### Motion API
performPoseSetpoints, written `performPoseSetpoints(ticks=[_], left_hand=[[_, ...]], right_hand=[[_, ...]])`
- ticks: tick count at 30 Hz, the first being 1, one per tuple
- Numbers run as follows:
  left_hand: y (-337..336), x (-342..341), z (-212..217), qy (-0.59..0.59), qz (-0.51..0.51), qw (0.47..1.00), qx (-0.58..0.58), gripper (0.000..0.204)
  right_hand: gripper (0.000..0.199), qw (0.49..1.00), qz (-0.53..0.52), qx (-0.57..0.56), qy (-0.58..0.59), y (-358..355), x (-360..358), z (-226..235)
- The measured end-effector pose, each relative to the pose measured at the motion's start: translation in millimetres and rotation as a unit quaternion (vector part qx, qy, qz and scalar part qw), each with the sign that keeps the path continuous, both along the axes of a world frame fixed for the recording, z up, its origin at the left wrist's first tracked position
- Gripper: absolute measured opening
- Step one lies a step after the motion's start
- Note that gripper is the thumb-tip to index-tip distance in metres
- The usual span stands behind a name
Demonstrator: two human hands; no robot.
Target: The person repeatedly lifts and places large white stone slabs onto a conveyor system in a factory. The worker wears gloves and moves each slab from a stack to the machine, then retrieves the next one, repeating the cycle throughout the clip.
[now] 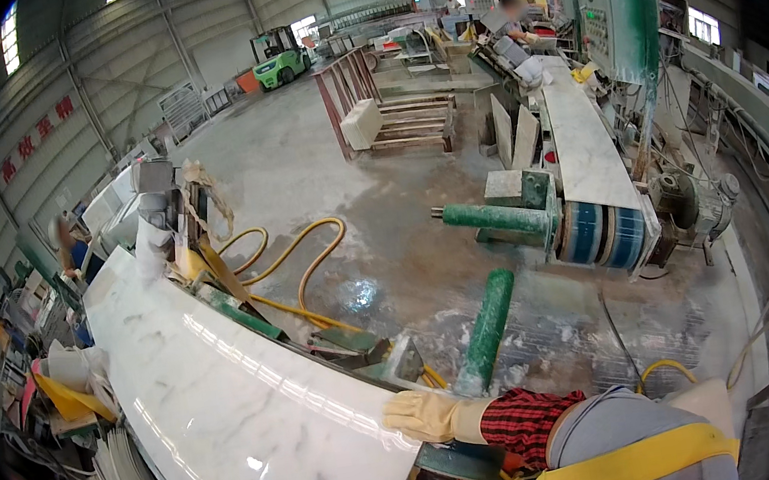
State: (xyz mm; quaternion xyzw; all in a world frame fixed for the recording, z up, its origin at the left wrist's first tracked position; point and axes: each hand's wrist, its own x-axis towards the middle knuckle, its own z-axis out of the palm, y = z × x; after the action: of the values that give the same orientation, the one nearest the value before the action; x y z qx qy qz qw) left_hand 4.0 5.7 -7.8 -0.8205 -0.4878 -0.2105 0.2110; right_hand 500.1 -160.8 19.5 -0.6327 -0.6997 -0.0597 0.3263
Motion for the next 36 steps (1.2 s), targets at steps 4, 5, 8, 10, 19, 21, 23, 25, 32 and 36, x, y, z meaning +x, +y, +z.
performPoseSetpoints(ticks=[4, 5, 8, 10, 19, 21, 23, 25, 32, 36], left_hand=[[-3.0, -2.0, 3.9, -0.019, 0.02, 0.998, -0.061, 0.041], [-4.4, -2.0, 5.2, -0.03, 0.019, 0.996, -0.08, 0.044], [-8.8, -2.8, 8.4, -0.063, 0.017, 0.989, -0.135, 0.052], [-11.4, -3.5, 9.0, -0.066, 0.012, 0.99, -0.123, 0.051], [-13.2, -5.6, 0.0, -0.06, 0.009, 0.993, -0.103, 0.05], [-14.1, -6.6, -1.5, -0.059, 0.01, 0.993, -0.105, 0.05], [-14.2, -7.7, -2.8, -0.056, 0.013, 0.993, -0.106, 0.05], [-13.4, -9.0, -4.3, -0.053, 0.015, 0.993, -0.105, 0.05], [-8.0, -15.3, -15.5, -0.038, 0.032, 0.993, -0.105, 0.049], [-8.0, -17.3, -20.4, -0.031, 0.048, 0.991, -0.118, 0.049]], right_hand=[[0.04, 0.999, -0.004, 0.04, 0.001, -0.8, -2.1, 2.8], [0.04, 0.999, -0.005, 0.044, 0.0, -1.5, -2.7, 3.0], [0.039, 0.999, -0.005, 0.054, -0.003, -2.8, -3.6, 3.0], [0.038, 0.998, -0.005, 0.061, -0.003, -3.5, -3.7, 2.7], [0.039, 0.999, -0.011, 0.043, 0.003, -6.2, -5.5, 1.6], [0.039, 0.999, -0.014, 0.039, -0.004, -7.1, -5.9, 1.0], [0.041, 0.999, -0.012, 0.036, -0.001, -8.0, -5.8, 0.0], [0.045, 0.999, -0.006, 0.03, 0.013, -8.9, -5.5, -1.6], [0.045, 1.0, -0.009, 0.005, 0.006, -12.8, -4.7, -1.7], [0.04, 1.0, -0.013, 0.018, 0.011, -15.2, -7.6, 3.5]])
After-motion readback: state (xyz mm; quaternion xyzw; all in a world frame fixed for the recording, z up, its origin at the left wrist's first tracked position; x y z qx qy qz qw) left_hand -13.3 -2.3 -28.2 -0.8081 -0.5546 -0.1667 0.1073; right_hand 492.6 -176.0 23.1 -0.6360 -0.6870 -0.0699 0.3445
